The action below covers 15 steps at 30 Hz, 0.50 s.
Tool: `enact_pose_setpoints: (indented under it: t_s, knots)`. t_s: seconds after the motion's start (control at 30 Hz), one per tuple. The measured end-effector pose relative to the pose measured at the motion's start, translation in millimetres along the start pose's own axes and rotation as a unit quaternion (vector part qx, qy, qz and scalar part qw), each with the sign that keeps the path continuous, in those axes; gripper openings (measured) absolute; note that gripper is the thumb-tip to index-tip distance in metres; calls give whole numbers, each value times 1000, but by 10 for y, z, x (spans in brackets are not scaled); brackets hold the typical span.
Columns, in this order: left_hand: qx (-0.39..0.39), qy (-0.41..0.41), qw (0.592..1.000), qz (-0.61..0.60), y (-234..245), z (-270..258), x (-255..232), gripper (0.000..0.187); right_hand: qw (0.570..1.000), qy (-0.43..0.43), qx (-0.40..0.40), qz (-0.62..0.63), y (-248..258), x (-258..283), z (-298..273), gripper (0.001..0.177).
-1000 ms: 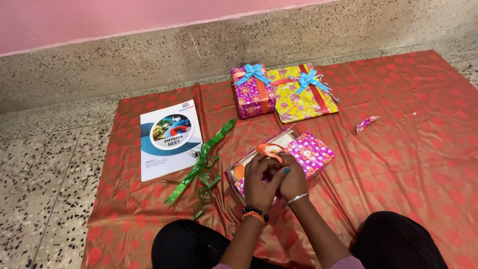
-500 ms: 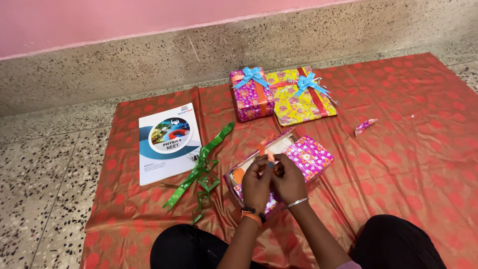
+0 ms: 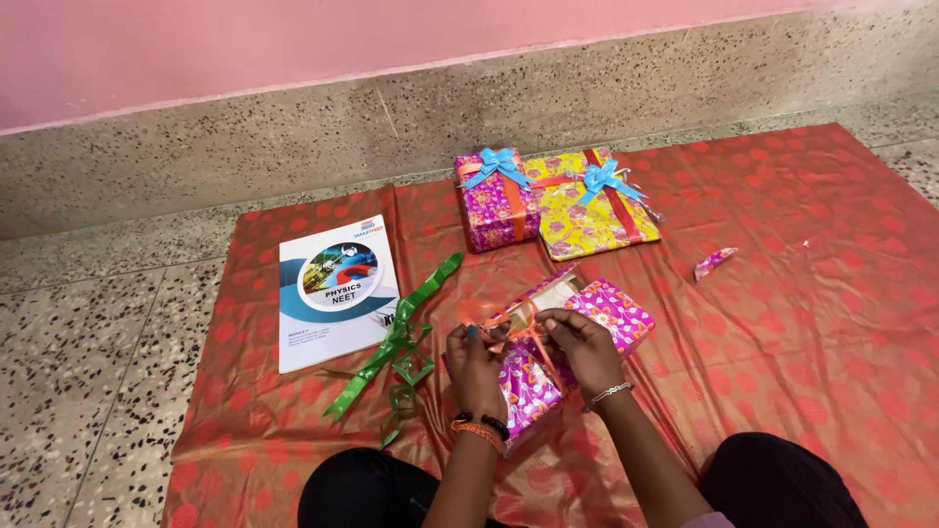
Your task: The person wraps a book in floral wrapping paper, ties an orange ribbon around it, and adjusts the bow. The person sits on a patterned mat on the floor with other wrapped gifts and a green ribbon nearby.
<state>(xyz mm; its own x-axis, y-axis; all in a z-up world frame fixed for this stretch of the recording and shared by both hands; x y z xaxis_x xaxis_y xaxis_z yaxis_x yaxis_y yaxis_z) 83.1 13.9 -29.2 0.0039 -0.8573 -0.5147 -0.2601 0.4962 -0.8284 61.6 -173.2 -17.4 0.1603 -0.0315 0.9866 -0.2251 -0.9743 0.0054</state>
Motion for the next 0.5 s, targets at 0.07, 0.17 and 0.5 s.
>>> enact_pose_setpoints:
  t_s: [0.07, 0.17, 0.5]
  knots:
    - [-10, 6, 999, -30, 33, 11, -1, 14, 1000, 14, -13, 12, 13, 21, 35, 19]
    - [-13, -21, 998, -51, 48, 27, -30, 12, 994, 66, -36, -74, 61, 153, 63, 17]
    - [-97, -21, 994, -40, 124, 142, -123, 15, 797, 256, -84, -541, 162, 827, -124, 13]
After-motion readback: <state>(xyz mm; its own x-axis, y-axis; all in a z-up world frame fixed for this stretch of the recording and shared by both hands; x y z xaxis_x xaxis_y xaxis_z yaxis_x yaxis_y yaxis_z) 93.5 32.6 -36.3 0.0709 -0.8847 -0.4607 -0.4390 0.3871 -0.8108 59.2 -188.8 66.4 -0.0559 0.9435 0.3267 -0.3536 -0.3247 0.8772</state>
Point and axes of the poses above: each hand's wrist, its own z-axis towards the middle knuckle, its own y-axis out of the back of the hand, x = y × z, the point moved 8 cm from there along z, towards the middle knuckle, and after that the axes turned 15 degrees about -z, right-handed, at the moved point
